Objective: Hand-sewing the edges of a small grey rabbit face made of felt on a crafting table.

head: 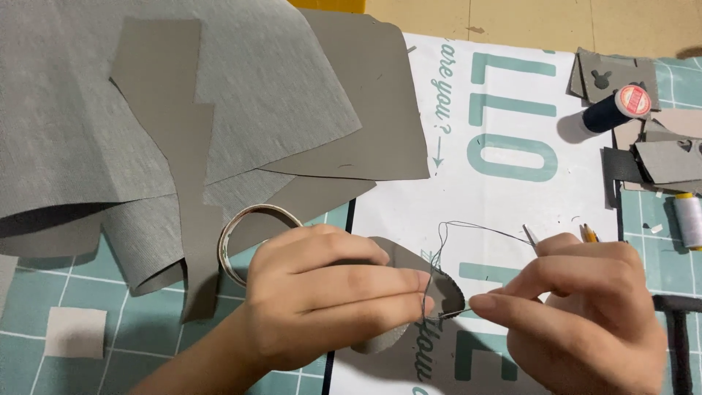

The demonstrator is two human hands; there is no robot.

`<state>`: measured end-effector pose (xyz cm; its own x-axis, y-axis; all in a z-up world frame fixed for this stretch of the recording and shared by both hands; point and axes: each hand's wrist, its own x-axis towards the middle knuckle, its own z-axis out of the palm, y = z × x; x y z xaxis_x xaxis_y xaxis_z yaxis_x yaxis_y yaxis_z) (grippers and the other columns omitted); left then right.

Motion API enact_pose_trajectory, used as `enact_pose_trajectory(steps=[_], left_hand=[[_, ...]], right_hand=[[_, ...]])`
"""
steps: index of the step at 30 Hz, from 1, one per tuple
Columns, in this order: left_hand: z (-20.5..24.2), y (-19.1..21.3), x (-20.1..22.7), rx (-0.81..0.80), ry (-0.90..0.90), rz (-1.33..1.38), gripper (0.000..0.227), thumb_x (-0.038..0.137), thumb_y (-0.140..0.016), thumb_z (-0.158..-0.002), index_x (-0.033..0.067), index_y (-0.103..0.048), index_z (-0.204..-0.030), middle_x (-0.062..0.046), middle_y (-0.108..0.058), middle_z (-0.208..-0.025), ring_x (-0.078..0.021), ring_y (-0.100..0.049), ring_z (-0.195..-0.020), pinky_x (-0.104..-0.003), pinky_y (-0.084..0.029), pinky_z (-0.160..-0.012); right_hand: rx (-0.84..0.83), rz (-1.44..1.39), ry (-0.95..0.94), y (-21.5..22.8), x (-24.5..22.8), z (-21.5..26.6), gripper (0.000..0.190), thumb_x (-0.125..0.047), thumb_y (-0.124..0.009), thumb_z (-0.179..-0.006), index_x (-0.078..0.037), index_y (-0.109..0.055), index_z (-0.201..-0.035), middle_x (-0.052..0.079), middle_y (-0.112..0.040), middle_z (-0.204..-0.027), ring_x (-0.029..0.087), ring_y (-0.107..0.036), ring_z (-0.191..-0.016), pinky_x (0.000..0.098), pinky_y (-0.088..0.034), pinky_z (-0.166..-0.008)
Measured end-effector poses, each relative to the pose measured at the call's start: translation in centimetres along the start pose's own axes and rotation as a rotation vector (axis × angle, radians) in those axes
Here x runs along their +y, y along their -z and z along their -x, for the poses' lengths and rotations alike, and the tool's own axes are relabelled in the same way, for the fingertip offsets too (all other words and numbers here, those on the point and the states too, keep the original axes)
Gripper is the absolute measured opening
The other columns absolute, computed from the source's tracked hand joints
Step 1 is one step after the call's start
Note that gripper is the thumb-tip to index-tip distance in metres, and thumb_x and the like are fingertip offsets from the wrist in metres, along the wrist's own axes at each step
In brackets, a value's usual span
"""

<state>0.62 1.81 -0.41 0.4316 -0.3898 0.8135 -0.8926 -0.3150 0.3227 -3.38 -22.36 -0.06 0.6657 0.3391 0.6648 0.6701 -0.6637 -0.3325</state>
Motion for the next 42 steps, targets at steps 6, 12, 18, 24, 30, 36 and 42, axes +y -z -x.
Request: enact_pose_trajectory(steps=[6, 12, 18, 24, 30, 36, 42], left_hand=[[0.0, 0.1, 0.2, 0.002, -0.003, -0.003, 0.011, 0.015, -0.070, -0.099, 0.0160, -0.073, -0.089, 0.006, -0.077, -0.096, -0.0155, -0.067, -0.076, -0.027, -0.048, -0.061], [0.1, 0.2, 0.5, 0.073, -0.089, -0.099, 0.015, 0.016, -0.076, -0.093, 0.0219, -0.071, -0.080, 0.015, -0.074, -0.097, -0.0116, -0.073, -0.077, -0.025, -0.054, -0.064], [0.1, 0.2, 1.7, 0.138, -0.043, -0.187, 0.017, 0.020, -0.067, -0.090, 0.0326, -0.071, -0.079, 0.026, -0.072, -0.093, -0.0013, -0.069, -0.086, -0.021, -0.058, -0.077], [1.1, 0.6, 2.9, 0.097, 0.085, -0.169, 0.011, 0.029, -0.081, -0.088, 0.0379, -0.074, -0.088, 0.028, -0.072, -0.098, 0.0029, -0.073, -0.087, -0.018, -0.062, -0.079], [1.4, 0.7, 3.1, 0.095, 0.098, -0.177, 0.007, 0.034, -0.076, -0.091, 0.0412, -0.076, -0.090, 0.032, -0.071, -0.100, 0.0061, -0.074, -0.086, -0.016, -0.059, -0.081], [1.6, 0.8, 3.3, 0.072, 0.139, -0.164, 0.006, 0.036, -0.079, -0.090, 0.0414, -0.077, -0.092, 0.031, -0.072, -0.101, 0.0057, -0.074, -0.089, -0.017, -0.059, -0.082], [1.5, 1.0, 2.8, 0.041, 0.091, -0.163, 0.005, 0.038, -0.081, -0.090, 0.0399, -0.078, -0.094, 0.029, -0.073, -0.100, 0.0038, -0.076, -0.092, -0.018, -0.060, -0.081]], right_hand=[[0.045, -0.006, -0.028, -0.3, 0.2, -0.1, 0.033, 0.019, -0.059, -0.094, -0.010, -0.072, -0.086, 0.010, -0.055, -0.086, 0.021, -0.047, -0.075, 0.0314, -0.043, -0.067], [0.072, 0.072, -0.126, 1.0, 2.1, 2.4, 0.050, 0.035, -0.052, -0.094, -0.013, -0.064, -0.102, 0.016, -0.048, -0.101, 0.026, -0.042, -0.081, 0.0335, -0.046, -0.071], [0.197, -0.010, -0.228, 0.7, 2.5, 4.3, 0.043, 0.024, -0.043, -0.087, -0.013, -0.052, -0.108, 0.021, -0.043, -0.112, 0.020, -0.036, -0.081, 0.0358, -0.058, -0.092], [0.252, -0.011, -0.220, 0.1, 2.7, 4.4, 0.044, 0.022, -0.033, -0.080, -0.010, -0.050, -0.106, 0.021, -0.039, -0.111, 0.023, -0.035, -0.086, 0.0391, -0.055, -0.089], [0.379, -0.047, -0.220, -0.8, 2.9, 4.8, 0.046, 0.025, -0.034, -0.091, -0.018, -0.048, -0.098, 0.013, -0.038, -0.103, 0.020, -0.026, -0.078, 0.0366, -0.053, -0.091], [0.178, -0.046, -0.174, 1.0, 2.9, 3.9, 0.042, 0.024, -0.049, -0.088, -0.015, -0.052, -0.103, 0.015, -0.043, -0.104, 0.019, -0.031, -0.078, 0.0329, -0.048, -0.080], [0.119, -0.133, -0.207, 0.2, 0.4, 2.2, 0.025, 0.007, -0.068, -0.091, -0.016, -0.060, -0.097, 0.010, -0.047, -0.105, 0.018, -0.044, -0.095, 0.0303, -0.047, -0.082]])
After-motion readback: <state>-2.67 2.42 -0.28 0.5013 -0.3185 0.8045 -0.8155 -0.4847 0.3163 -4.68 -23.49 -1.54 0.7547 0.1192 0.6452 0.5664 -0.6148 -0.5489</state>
